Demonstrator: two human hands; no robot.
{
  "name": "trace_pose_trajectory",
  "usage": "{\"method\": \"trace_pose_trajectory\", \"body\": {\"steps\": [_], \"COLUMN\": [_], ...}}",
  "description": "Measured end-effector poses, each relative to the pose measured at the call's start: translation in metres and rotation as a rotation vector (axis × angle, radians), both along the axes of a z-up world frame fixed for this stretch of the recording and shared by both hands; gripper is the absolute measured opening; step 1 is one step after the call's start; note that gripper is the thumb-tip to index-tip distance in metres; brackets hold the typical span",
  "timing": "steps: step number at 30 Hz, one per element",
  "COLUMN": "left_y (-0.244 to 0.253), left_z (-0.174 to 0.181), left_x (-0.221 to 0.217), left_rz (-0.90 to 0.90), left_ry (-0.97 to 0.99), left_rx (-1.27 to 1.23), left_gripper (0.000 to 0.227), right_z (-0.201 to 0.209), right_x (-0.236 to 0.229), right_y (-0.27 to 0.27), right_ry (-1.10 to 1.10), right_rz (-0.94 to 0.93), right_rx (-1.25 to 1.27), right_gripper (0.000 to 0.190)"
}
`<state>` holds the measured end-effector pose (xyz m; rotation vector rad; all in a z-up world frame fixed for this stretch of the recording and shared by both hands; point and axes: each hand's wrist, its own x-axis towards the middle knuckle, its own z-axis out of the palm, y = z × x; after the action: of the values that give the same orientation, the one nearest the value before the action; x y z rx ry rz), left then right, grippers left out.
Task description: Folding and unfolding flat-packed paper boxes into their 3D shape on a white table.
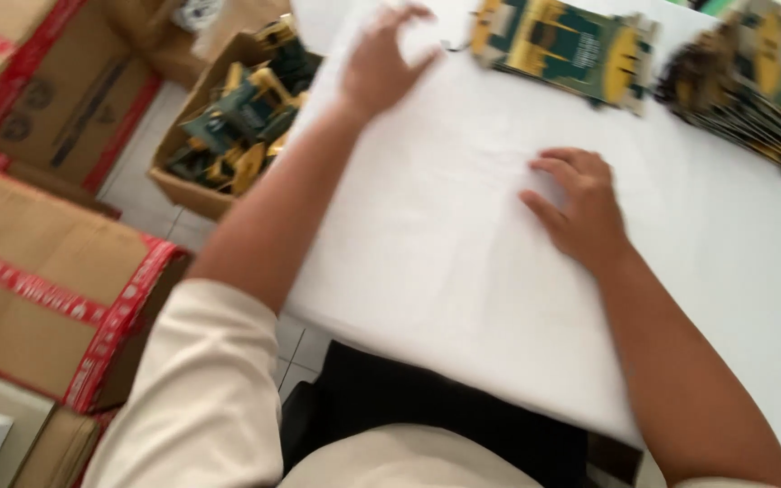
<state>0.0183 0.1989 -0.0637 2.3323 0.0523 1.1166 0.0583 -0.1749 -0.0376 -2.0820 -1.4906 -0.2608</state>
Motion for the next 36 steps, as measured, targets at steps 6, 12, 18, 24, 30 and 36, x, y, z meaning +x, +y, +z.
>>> {"method": "trace_pose_trajectory", "body": {"steps": [6,12,18,24,30,36], "left_y": [-0.152,-0.160,-0.163,-0.161,-0.160,-0.164], "left_z": [-0.011,0.019,0.020,0.019,0.013,0.025], "left_x": [0.006,-0.014,-0.013,-0.013,-0.008,-0.013], "left_rz": [-0.017,-0.026,-0.015,-0.021,0.012,-0.081], "left_ry": [0.225,0.461,0.475,0.465,0.458,0.360], "left_rx": [0.039,0.048,0.013,0.013,0.003,-0.230], "left_gripper": [0.030,0.034,0.032,0.031,0.050,0.072], "right_z": [-0.013,-0.002,0.012,-0.005,-0.029,0.019], "right_x": [0.012,0.052,0.123,0.142,0.150,0.068], "right_y": [-0.003,0.018,0.068,0.080,0.069,0.057], "right_ry": [0.047,-0.048,-0.064,-0.433,-0.837,-1.045], "right_rz": [-0.173,-0.292,-0.209,-0.263,-0.272,-0.379], "right_rx": [0.132,-0.044,-0.155,-0.396,-0.288,-0.002], "right_gripper": [0.041,0.036,0.052,0.044,0.011,0.013]}}
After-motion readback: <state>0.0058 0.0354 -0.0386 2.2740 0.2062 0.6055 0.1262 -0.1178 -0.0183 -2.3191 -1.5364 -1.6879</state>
